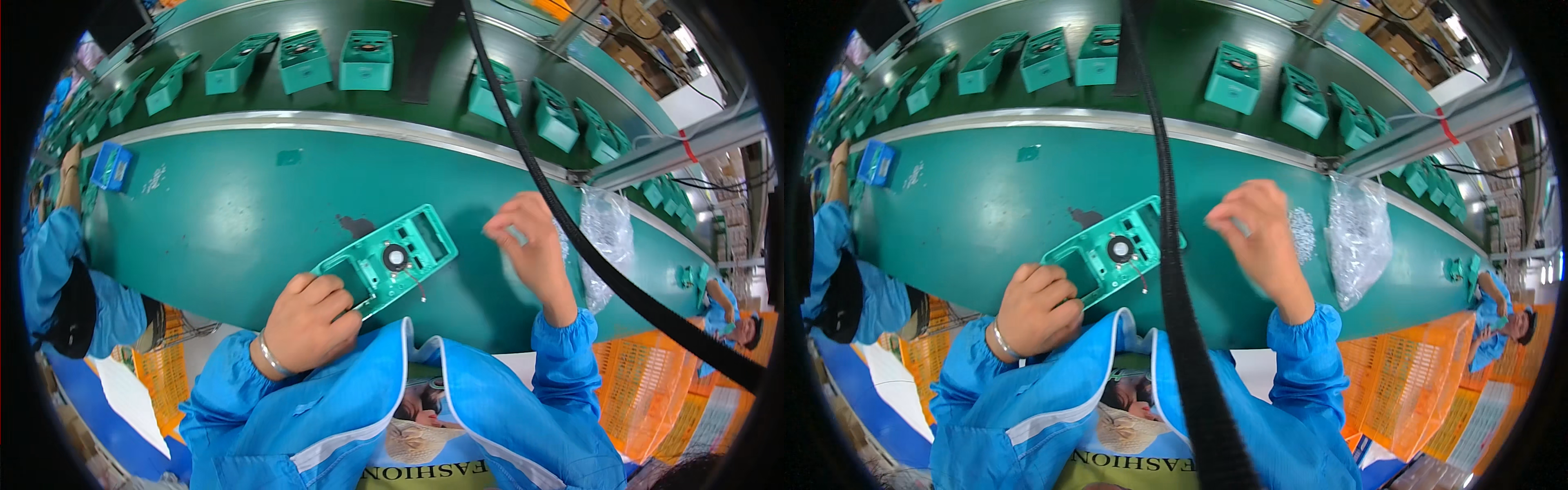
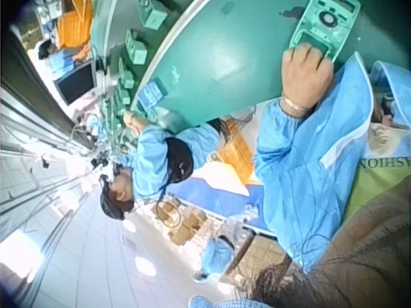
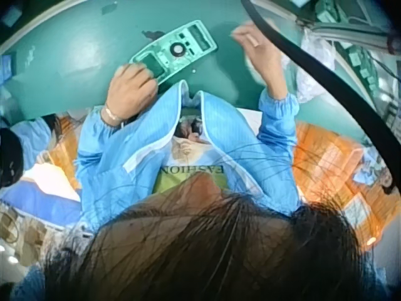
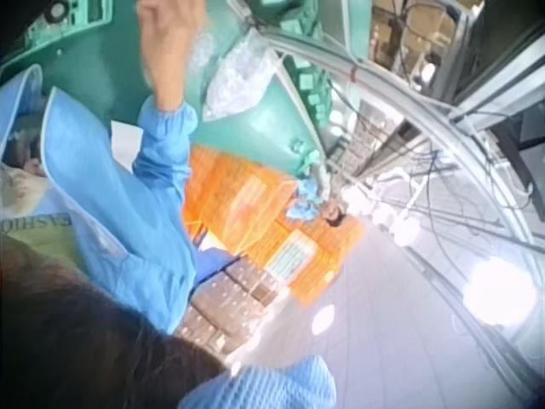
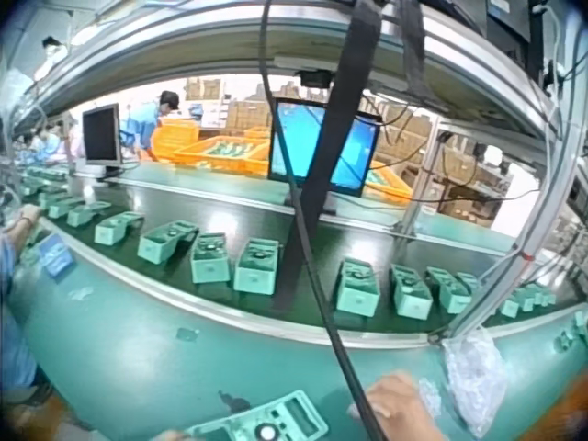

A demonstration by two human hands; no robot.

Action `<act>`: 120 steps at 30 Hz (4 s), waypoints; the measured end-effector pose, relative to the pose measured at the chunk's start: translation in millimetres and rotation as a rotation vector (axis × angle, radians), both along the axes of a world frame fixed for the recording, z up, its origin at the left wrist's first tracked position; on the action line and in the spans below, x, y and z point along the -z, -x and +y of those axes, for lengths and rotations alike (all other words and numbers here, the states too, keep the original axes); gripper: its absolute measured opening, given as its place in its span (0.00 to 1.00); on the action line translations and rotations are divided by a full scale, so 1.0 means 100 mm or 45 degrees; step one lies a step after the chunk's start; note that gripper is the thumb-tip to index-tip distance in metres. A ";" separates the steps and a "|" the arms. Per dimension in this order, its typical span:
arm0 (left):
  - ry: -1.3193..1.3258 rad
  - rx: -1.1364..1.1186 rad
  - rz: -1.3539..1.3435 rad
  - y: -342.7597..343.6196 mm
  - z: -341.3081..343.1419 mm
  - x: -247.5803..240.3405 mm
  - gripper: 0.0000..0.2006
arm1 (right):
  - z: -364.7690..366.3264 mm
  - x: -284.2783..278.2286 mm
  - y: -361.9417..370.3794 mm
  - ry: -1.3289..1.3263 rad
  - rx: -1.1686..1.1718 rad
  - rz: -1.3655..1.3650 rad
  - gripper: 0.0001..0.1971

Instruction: The person assembles electronic components into green plastic meter housings by hand on a factory assembly line.

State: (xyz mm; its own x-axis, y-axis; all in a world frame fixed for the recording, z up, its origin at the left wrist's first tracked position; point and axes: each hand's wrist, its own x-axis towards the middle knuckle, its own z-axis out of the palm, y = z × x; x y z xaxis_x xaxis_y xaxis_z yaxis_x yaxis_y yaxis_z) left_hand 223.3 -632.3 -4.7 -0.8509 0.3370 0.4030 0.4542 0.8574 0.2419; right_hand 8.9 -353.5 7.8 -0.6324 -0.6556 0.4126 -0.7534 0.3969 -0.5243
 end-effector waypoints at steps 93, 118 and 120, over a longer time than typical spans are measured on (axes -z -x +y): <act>-0.025 -0.795 0.118 3.12 -0.41 0.36 0.11 | -0.12 0.07 -0.45 -0.092 -0.022 -0.064 0.08; 0.350 -0.469 -0.128 2.47 -1.19 0.08 0.19 | 0.17 0.27 -0.65 -0.134 0.031 -0.026 0.05; 0.281 -0.296 -0.139 2.35 -1.29 0.02 0.17 | 0.09 0.19 -0.67 -0.118 0.017 -0.022 0.05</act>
State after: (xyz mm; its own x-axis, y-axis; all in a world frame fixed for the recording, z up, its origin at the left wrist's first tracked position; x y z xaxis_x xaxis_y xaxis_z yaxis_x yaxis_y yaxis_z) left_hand -12.1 -761.2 -7.1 -0.9493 0.1983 0.2441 0.2224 0.9721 0.0751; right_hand 76.0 -344.0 -11.3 -0.6476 -0.6822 0.3394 -0.7390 0.4540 -0.4977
